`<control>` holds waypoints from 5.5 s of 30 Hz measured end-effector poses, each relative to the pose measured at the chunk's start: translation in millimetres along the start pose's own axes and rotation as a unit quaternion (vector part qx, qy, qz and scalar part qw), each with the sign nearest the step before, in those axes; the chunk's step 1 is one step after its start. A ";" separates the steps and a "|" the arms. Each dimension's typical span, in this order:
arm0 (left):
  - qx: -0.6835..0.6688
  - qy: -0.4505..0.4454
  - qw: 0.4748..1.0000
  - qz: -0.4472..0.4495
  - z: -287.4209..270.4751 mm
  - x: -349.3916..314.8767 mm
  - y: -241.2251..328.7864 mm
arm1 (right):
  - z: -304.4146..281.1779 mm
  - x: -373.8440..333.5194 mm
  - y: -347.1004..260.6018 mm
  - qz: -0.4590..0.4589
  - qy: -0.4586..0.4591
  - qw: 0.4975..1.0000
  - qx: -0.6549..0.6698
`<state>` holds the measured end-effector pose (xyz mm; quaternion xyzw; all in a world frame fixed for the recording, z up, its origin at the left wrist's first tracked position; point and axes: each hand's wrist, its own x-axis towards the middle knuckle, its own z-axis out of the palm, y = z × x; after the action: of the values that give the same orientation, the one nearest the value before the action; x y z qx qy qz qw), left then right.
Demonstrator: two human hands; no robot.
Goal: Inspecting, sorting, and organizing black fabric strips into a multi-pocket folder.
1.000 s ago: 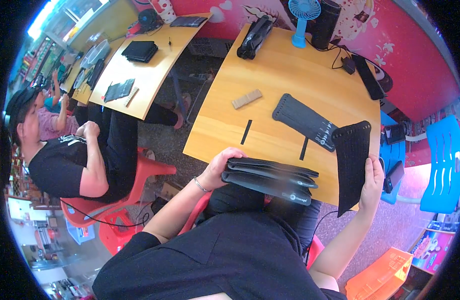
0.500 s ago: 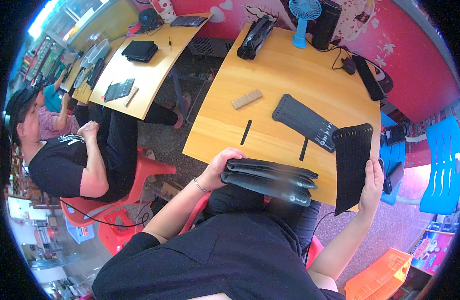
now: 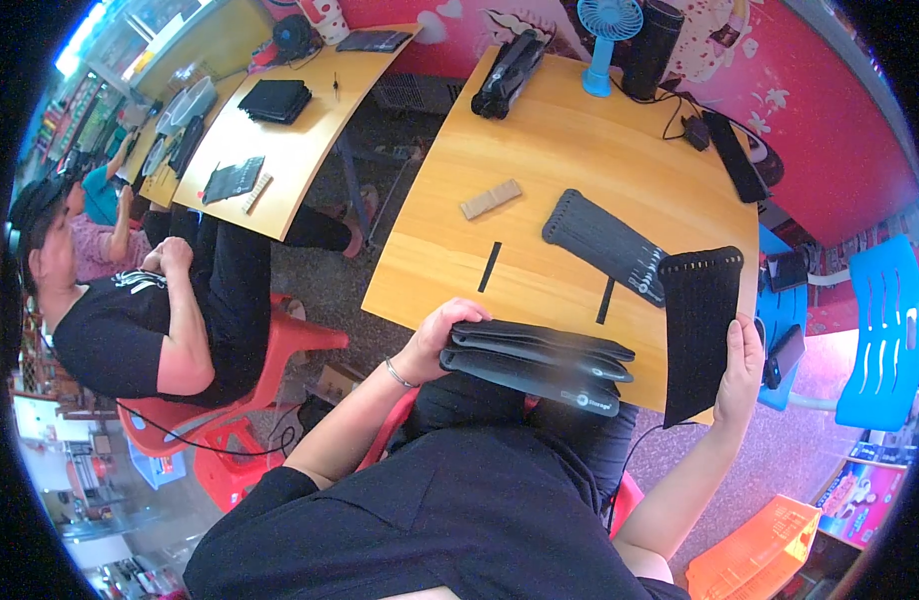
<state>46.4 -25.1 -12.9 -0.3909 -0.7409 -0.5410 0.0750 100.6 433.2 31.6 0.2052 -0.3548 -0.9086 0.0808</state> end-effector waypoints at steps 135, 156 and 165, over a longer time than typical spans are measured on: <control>-0.014 0.036 0.999 0.003 13.6 -4.4 -14.6 | -25.4 99.1 139.6 -0.137 -0.184 -0.136 -0.964; 0.002 0.028 1.000 0.009 11.7 -2.2 -12.2 | -22.7 95.9 142.0 -0.124 -0.181 -0.134 -0.966; -0.005 0.025 1.000 0.009 11.8 -4.6 -14.4 | -23.3 92.8 141.5 -0.121 -0.185 -0.126 -0.967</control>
<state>43.7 -18.8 -30.8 -0.3839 -0.7327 -0.5536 0.0968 27.0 287.8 82.8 0.2296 -0.9330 0.2769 -0.0131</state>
